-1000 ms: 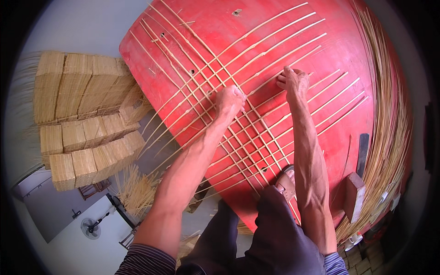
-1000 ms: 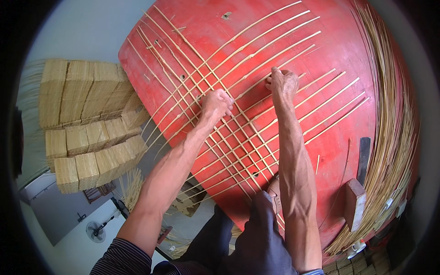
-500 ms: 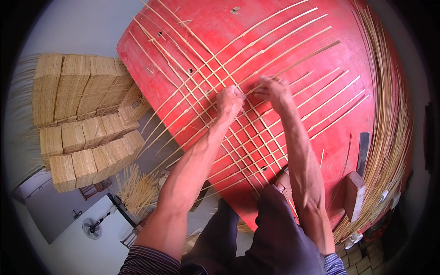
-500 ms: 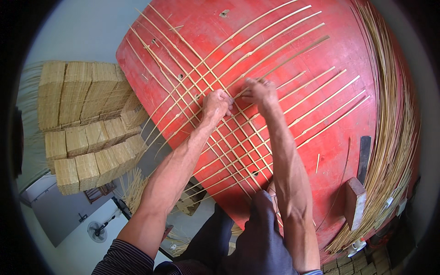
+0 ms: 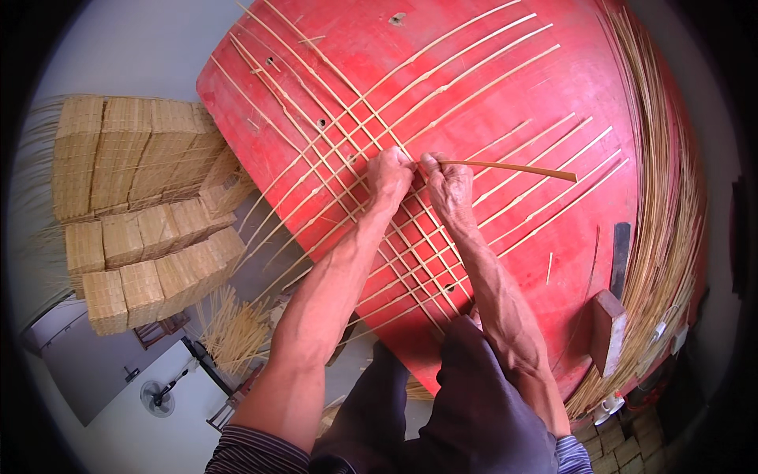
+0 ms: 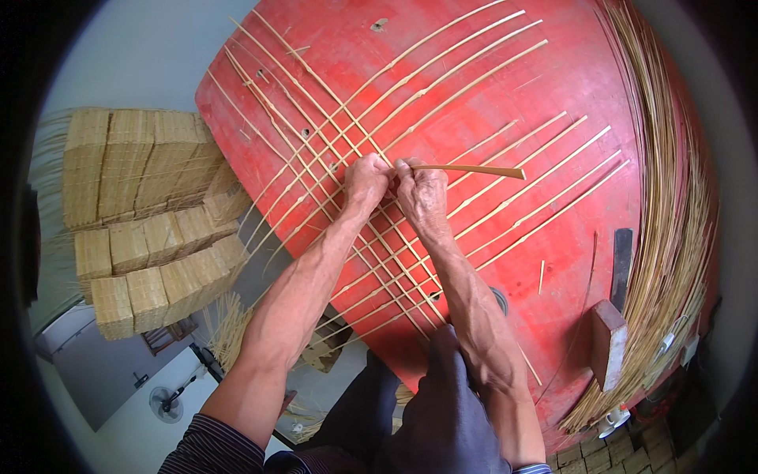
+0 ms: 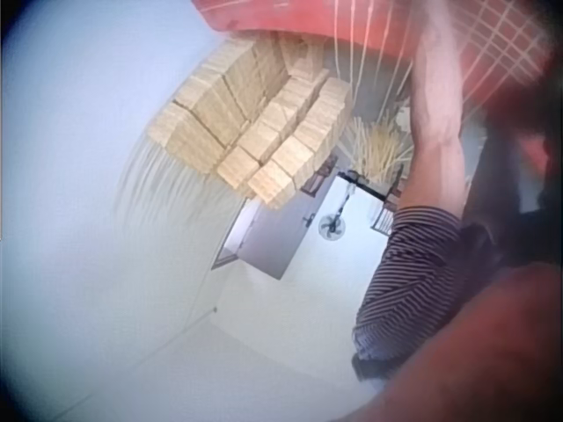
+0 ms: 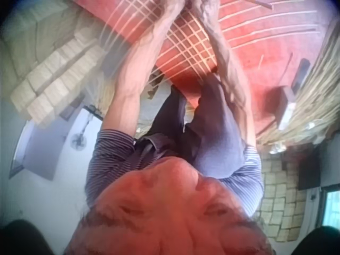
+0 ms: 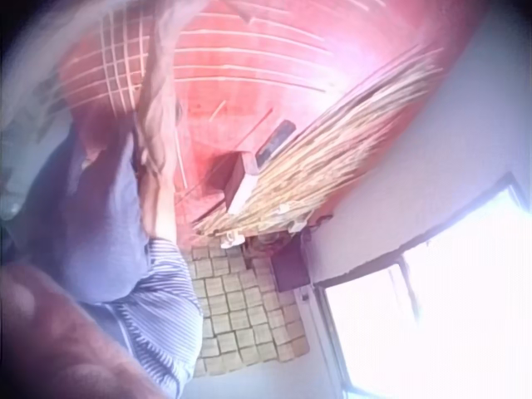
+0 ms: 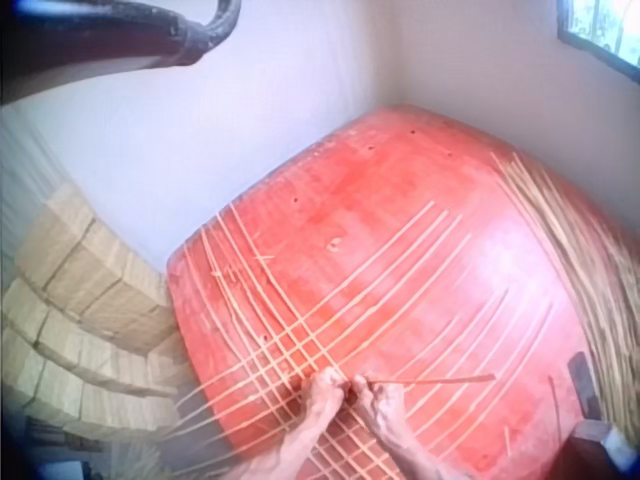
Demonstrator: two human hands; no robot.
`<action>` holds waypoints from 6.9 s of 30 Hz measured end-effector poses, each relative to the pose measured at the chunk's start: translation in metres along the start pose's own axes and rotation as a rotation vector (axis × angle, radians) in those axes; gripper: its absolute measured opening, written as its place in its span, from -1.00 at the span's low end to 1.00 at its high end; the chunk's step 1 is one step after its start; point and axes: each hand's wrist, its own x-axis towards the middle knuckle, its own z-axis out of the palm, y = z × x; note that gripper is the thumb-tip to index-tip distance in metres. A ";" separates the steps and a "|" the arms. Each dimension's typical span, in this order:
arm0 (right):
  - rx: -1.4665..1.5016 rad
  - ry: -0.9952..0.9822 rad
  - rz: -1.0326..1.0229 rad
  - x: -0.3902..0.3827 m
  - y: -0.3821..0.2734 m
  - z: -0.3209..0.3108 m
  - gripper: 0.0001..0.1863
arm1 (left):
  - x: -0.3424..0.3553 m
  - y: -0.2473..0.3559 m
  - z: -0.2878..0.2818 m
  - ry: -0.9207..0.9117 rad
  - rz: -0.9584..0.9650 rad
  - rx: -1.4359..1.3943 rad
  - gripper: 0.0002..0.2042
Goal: The person weaves thin bamboo strips into a grid pattern on a red work surface. They interlace the strips by hand, periodically tapping them with a wooden block to tighten the weave. The person also gathers and organizes additional bamboo strips from a nearby pile.
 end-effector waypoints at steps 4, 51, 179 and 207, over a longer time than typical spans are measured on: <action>-0.063 -0.010 -0.070 -0.003 0.000 0.000 -0.76 | 0.002 -0.001 -0.001 -0.003 -0.002 0.018 -0.87; 0.087 0.240 0.145 0.019 0.047 -0.069 -0.60 | -0.044 0.024 0.010 -0.154 -0.149 -0.204 -0.89; 0.067 0.101 0.260 -0.092 0.082 -0.102 -0.62 | -0.125 -0.004 0.092 -0.106 0.110 0.087 -0.79; 0.479 0.277 0.532 -0.063 0.072 -0.175 -0.73 | -0.164 0.010 0.109 -0.289 -0.095 -0.121 -0.83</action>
